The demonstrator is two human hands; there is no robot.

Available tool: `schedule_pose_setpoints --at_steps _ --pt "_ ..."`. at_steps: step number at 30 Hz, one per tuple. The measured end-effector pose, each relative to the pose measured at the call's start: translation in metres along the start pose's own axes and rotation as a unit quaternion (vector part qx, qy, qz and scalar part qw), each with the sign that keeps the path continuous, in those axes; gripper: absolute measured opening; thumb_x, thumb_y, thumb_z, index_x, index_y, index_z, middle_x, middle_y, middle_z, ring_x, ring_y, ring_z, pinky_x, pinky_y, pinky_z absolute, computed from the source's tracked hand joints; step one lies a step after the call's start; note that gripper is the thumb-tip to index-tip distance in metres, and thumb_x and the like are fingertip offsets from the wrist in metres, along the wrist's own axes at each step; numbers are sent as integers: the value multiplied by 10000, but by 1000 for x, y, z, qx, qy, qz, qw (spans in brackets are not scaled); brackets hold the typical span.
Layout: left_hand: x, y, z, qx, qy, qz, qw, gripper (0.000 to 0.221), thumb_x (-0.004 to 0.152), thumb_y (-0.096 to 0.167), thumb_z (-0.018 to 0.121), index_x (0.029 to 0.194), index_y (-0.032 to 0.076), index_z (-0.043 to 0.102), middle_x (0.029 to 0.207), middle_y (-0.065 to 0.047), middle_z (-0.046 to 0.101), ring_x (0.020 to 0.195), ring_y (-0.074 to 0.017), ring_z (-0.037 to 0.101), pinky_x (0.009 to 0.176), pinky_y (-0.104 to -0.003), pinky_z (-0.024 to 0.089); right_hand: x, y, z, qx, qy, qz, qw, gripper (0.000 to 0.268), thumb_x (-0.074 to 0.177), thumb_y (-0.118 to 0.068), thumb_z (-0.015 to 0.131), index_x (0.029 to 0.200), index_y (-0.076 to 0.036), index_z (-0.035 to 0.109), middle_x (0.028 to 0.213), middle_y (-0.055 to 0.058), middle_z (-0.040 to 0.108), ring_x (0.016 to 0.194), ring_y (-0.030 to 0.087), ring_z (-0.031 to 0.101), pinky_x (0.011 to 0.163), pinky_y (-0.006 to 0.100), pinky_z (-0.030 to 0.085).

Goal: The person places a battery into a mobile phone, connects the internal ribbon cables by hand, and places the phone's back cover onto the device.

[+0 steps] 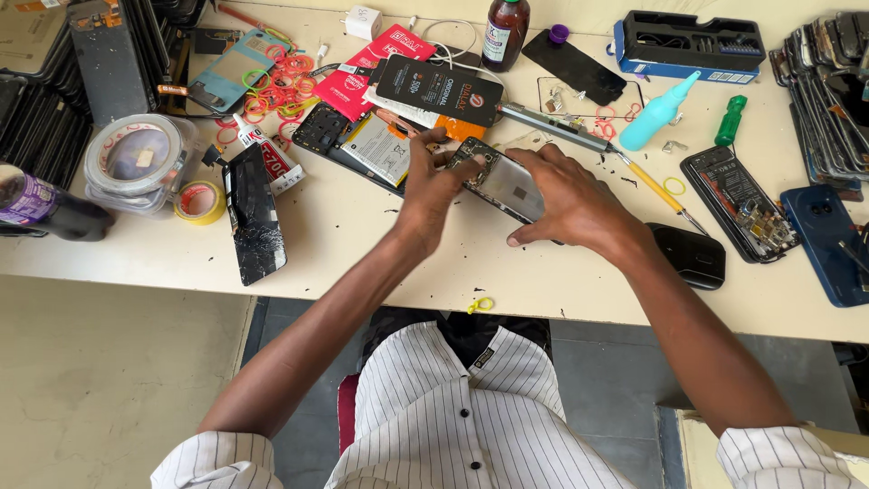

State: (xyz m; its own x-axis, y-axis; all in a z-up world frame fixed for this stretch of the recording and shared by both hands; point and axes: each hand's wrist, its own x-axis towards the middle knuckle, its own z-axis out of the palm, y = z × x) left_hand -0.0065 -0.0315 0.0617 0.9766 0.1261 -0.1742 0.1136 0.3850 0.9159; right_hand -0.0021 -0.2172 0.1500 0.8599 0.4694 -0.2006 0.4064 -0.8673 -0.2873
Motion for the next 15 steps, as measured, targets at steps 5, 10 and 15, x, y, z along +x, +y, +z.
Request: schedule_pose_setpoints --at_steps 5,10,15 --pt "14 25 -35 183 2 114 977 759 843 100 779 1499 128 398 1339 -129 495 1077 -194 584 920 -332 531 4 22 3 -7 -34 -30 999 1244 404 -282 1012 1501 -150 438 1418 106 529 1370 317 465 1167 443 395" --pt "27 46 -52 258 44 156 952 573 869 77 755 1405 111 557 1273 -96 547 1008 -173 614 878 -331 591 3 12 12 -8 -6 -54 998 1235 374 -266 1023 1476 -199 470 1428 54 520 1355 303 438 1153 443 371" --pt "46 46 -56 455 39 288 842 593 822 -45 761 1373 91 587 1252 -101 631 1137 -287 629 986 -437 534 0 -5 4 -25 -47 -73 996 1122 469 -250 969 1484 -265 493 1404 -16 555 1329 245 484 1153 397 429"
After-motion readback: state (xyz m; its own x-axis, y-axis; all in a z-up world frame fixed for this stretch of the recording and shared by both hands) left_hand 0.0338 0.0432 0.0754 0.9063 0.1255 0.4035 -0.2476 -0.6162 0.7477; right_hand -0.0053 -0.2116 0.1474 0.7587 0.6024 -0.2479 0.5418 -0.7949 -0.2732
